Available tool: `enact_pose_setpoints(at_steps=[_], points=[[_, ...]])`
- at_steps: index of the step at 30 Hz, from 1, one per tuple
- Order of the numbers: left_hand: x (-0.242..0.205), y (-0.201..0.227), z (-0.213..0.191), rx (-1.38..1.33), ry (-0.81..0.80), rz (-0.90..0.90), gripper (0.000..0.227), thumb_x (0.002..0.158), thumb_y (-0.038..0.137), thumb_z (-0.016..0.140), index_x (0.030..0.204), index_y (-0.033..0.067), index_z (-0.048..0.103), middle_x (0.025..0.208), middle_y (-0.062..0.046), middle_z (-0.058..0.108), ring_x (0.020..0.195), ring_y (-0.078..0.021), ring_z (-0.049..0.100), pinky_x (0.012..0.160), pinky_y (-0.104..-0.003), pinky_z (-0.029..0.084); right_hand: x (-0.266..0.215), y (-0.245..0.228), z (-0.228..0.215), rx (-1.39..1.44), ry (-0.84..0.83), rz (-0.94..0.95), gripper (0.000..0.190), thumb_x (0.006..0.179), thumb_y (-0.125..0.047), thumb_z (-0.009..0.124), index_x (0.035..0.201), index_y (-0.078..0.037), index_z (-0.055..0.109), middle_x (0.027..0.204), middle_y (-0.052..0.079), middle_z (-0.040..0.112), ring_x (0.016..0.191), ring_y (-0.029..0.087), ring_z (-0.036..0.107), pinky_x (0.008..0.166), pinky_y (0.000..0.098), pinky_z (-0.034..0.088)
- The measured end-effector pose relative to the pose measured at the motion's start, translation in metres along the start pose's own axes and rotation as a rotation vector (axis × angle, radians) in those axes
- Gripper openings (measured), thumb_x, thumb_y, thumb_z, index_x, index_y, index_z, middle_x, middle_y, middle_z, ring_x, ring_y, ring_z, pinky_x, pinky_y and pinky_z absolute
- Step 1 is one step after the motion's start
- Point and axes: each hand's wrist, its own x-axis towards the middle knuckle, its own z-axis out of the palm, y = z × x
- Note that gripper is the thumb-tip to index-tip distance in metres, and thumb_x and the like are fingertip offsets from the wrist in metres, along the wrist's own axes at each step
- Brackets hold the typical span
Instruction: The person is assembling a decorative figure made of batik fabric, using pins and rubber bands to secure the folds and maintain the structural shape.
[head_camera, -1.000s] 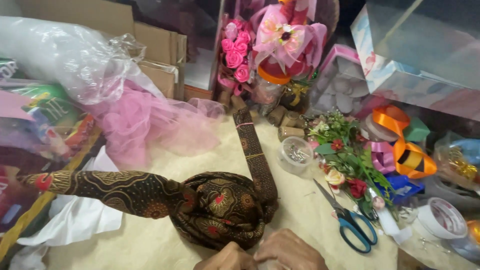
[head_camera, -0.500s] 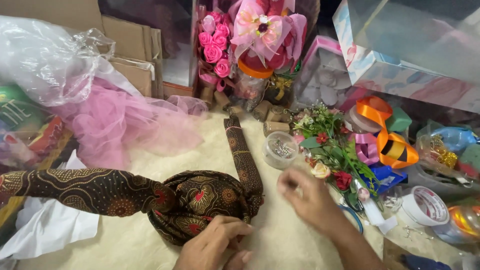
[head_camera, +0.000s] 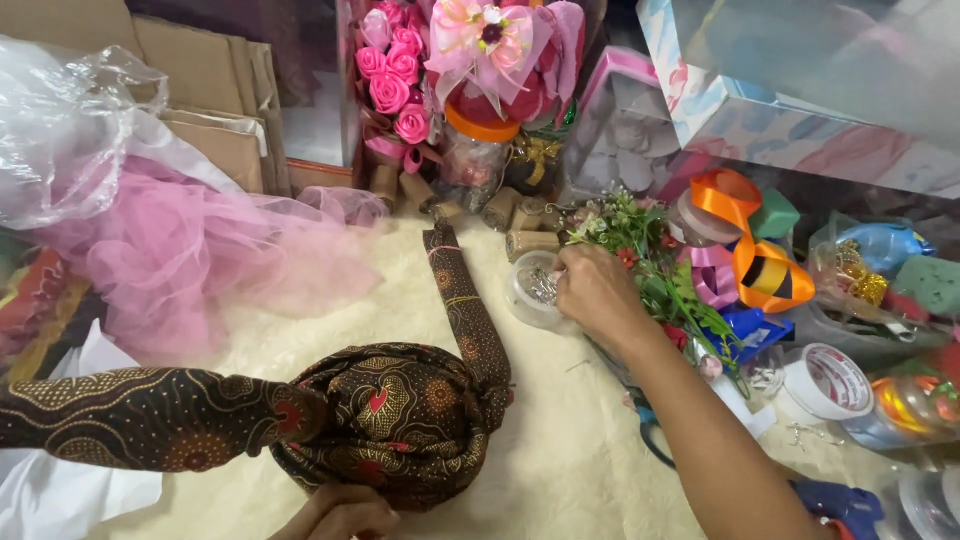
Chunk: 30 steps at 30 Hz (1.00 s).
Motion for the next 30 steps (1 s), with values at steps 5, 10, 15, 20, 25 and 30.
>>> enact_pose_setpoints(at_steps=[5,10,15,20,25,30], points=[[-0.001,-0.006,-0.009,-0.027,-0.03,-0.02,0.011,0.073,0.015,0.076,0.065,0.0219,0.078,0.074,0.01,0.079,0.067,0.0005,0.076,0.059,-0.015,0.063,-0.049,-0.002,-0.052,0.063,-0.007,0.047,0.025,0.091,-0.025,0.056,0.107,-0.015,0.072,0.1,0.017,0.071,0.105,0.04,0.068,0.095,0.0502,0.051],[0.003,-0.014,-0.021,0.007,-0.024,-0.013,0.007,0.07,0.014,0.079,0.066,0.0195,0.079,0.076,0.01,0.081,0.072,-0.0011,0.079,0.067,-0.016,0.064,-0.102,0.026,-0.005,-0.295,-0.179,-0.028,0.029,0.086,-0.034,0.056,0.11,-0.022,0.067,0.1,0.009,0.068,0.109,0.032,0.065,0.098,0.0474,0.05],[0.008,-0.002,-0.038,0.053,0.005,0.016,0.006,0.067,0.011,0.08,0.067,0.0173,0.078,0.076,0.009,0.08,0.073,-0.0026,0.079,0.07,-0.017,0.063,-0.117,0.019,0.021,-0.39,0.008,-0.216,0.017,0.087,-0.022,0.06,0.098,-0.01,0.064,0.097,0.012,0.063,0.091,0.031,0.061,0.082,0.0453,0.049],[0.009,-0.001,-0.059,0.109,-0.008,-0.023,0.004,0.07,0.013,0.079,0.071,0.0175,0.08,0.083,0.008,0.082,0.073,-0.0031,0.081,0.069,-0.018,0.066,-0.102,0.015,0.03,-0.477,-0.067,-0.223,0.014,0.091,-0.018,0.05,0.096,-0.01,0.061,0.099,0.012,0.062,0.094,0.03,0.059,0.089,0.0456,0.047],[0.017,-0.003,-0.08,0.04,0.196,-0.237,0.036,0.071,0.016,0.084,0.101,0.0061,0.065,0.098,-0.007,0.078,0.089,-0.0154,0.077,0.08,-0.029,0.061,-0.092,0.004,0.022,-0.256,0.076,-0.111,0.018,0.082,-0.019,0.065,0.098,-0.011,0.065,0.101,0.013,0.067,0.097,0.034,0.065,0.09,0.048,0.051],[0.072,0.012,-0.098,-0.025,-0.065,-0.281,0.058,0.069,0.028,0.084,0.121,0.0089,0.066,0.108,-0.005,0.078,0.098,-0.0198,0.076,0.087,-0.038,0.058,-0.084,-0.077,0.005,0.126,-0.299,0.241,0.058,0.095,-0.058,0.038,0.118,-0.013,0.068,0.083,0.004,0.075,0.072,0.022,0.073,0.072,0.0394,0.057]])
